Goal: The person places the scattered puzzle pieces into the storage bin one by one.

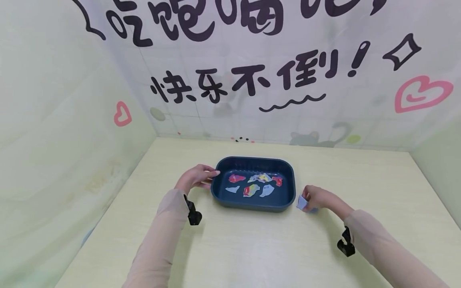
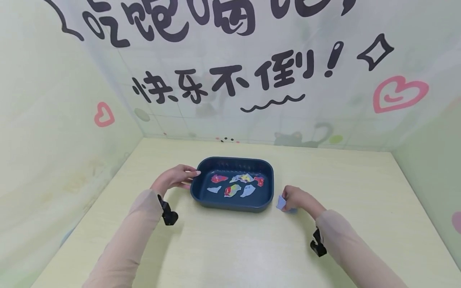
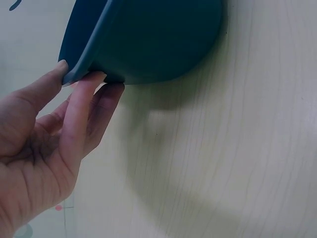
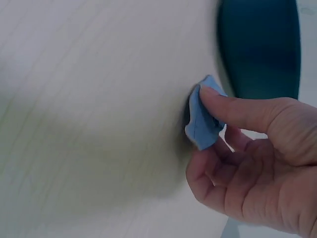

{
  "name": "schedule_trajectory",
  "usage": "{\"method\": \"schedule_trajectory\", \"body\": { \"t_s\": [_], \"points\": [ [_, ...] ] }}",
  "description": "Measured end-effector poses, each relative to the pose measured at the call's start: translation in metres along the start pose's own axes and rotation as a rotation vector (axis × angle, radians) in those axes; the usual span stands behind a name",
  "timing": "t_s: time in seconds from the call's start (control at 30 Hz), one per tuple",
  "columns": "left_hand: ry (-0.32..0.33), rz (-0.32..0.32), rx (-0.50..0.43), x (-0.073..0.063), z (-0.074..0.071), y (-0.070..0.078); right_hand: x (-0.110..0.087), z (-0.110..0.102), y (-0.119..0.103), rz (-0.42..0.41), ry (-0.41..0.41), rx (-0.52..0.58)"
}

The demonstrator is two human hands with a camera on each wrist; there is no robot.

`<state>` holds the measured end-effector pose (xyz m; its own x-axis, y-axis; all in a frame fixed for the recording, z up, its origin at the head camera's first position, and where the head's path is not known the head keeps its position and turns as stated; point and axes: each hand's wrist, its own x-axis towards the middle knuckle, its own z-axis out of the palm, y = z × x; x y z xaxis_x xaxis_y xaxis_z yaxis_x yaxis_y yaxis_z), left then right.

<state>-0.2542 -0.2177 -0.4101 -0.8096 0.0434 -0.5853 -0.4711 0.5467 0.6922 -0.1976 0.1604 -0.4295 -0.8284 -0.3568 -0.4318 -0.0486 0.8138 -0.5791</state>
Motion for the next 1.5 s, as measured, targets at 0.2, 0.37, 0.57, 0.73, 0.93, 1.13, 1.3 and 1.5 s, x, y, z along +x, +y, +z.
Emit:
{"method": "schedule_trajectory", "body": {
  "t_s": [0.2, 0.37, 0.57, 0.73, 0.93, 1.13, 1.3, 1.5],
  "points": [
    [-0.004, 0.006, -0.003, 0.001, -0.002, -0.002, -0.004, -0.014, 0.000, 0.008, -0.166, 0.120],
    [0.000, -0.004, -0.005, 0.001, -0.003, -0.002, -0.008, -0.031, -0.002, -0.004, -0.196, 0.150],
    [0.001, -0.009, -0.001, 0.002, -0.005, -0.001, -0.011, -0.051, -0.010, -0.020, -0.173, 0.181],
    [0.006, -0.004, 0.003, 0.001, -0.006, -0.001, -0.009, -0.063, -0.022, -0.089, -0.085, 0.147],
    [0.005, -0.001, 0.000, 0.000, -0.004, -0.002, -0.002, -0.064, -0.041, -0.125, -0.076, 0.108],
    [0.001, 0.001, -0.003, -0.001, -0.003, -0.002, 0.012, -0.058, -0.060, -0.122, -0.104, 0.056],
    [0.003, 0.005, -0.005, -0.002, -0.002, -0.002, 0.026, -0.048, -0.070, -0.162, -0.105, -0.020],
    [-0.005, 0.016, -0.014, -0.002, 0.000, -0.001, 0.037, -0.034, -0.081, -0.247, -0.113, -0.188]
  ]
}}
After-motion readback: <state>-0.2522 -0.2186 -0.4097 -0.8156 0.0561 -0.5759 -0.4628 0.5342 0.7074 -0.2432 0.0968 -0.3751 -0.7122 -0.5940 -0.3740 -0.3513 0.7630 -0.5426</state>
